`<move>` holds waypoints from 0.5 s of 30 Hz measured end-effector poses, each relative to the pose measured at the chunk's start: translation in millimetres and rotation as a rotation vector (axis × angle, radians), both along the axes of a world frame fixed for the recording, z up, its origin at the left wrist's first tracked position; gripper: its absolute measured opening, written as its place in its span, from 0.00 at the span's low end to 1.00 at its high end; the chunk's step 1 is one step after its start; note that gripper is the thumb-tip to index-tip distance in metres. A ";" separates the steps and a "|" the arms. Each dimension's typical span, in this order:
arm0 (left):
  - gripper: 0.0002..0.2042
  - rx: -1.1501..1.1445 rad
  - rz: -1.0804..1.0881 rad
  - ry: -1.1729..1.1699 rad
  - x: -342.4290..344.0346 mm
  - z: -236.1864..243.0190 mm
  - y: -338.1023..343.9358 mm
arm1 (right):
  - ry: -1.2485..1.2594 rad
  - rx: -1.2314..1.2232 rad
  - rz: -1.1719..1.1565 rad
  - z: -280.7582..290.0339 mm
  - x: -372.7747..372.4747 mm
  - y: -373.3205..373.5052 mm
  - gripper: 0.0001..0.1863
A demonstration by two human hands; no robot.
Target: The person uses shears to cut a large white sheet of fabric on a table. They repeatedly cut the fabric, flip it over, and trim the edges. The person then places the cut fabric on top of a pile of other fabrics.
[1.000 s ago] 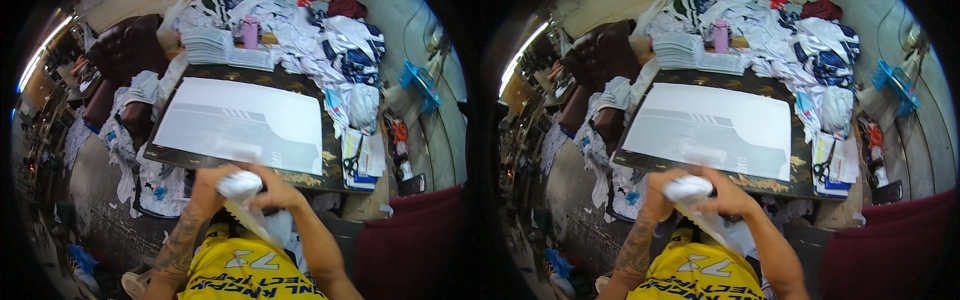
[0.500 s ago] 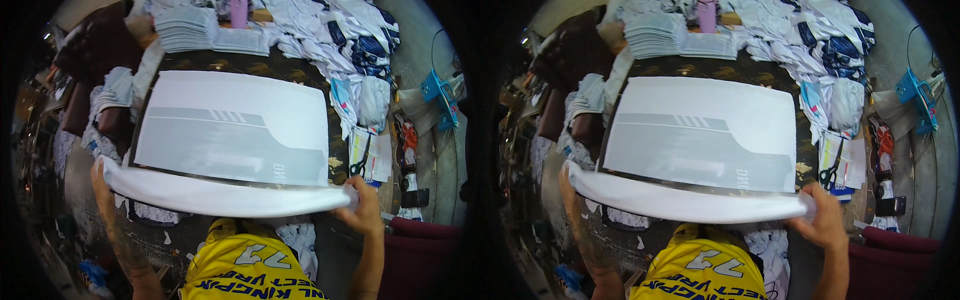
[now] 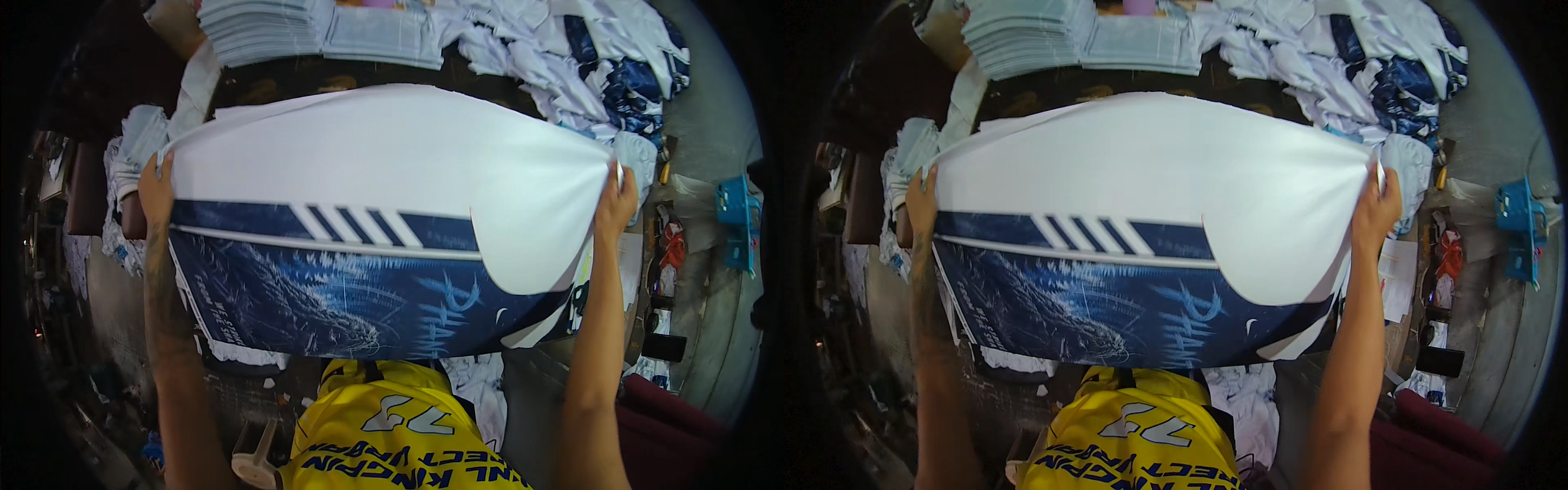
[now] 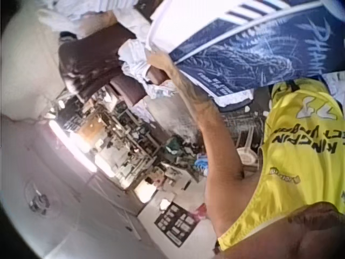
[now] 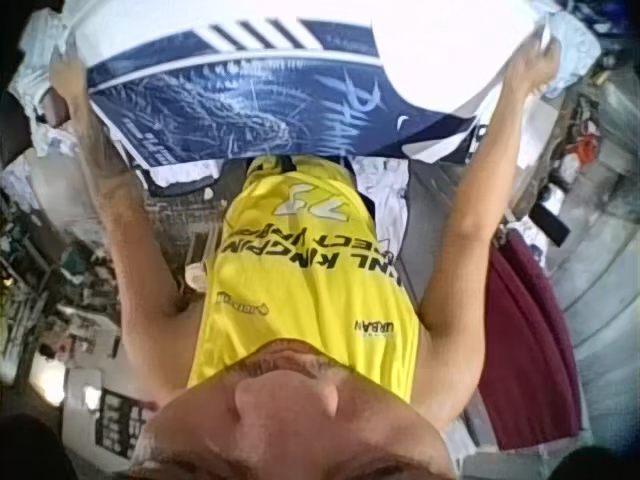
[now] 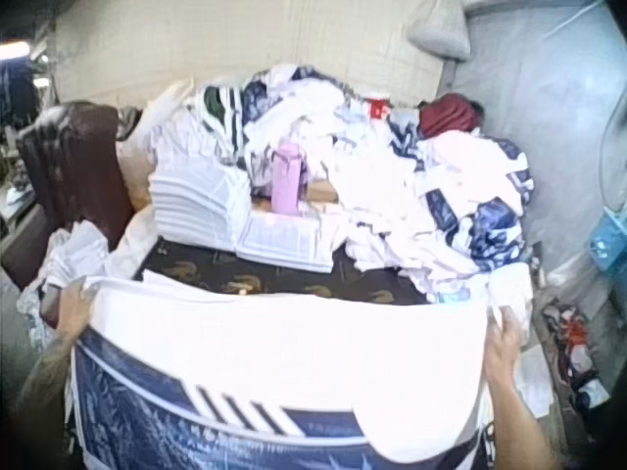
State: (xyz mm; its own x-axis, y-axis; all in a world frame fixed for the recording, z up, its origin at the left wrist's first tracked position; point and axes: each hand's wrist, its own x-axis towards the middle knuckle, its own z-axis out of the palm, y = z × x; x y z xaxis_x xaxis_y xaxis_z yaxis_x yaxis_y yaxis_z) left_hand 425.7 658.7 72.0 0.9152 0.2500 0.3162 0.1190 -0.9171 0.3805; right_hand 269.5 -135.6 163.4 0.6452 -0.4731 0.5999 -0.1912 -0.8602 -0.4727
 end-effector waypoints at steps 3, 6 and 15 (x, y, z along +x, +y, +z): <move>0.28 0.158 -0.054 0.054 37.5 -49.6 2.1 | 0.283 0.011 -0.056 -58.2 34.3 -9.6 0.21; 0.24 0.280 -0.045 0.224 47.8 -63.1 -7.5 | 0.475 0.076 -0.008 -93.7 52.4 -8.4 0.21; 0.19 0.561 -0.413 0.121 91.4 -69.1 11.3 | 0.764 0.003 -0.002 -154.6 70.2 -25.2 0.17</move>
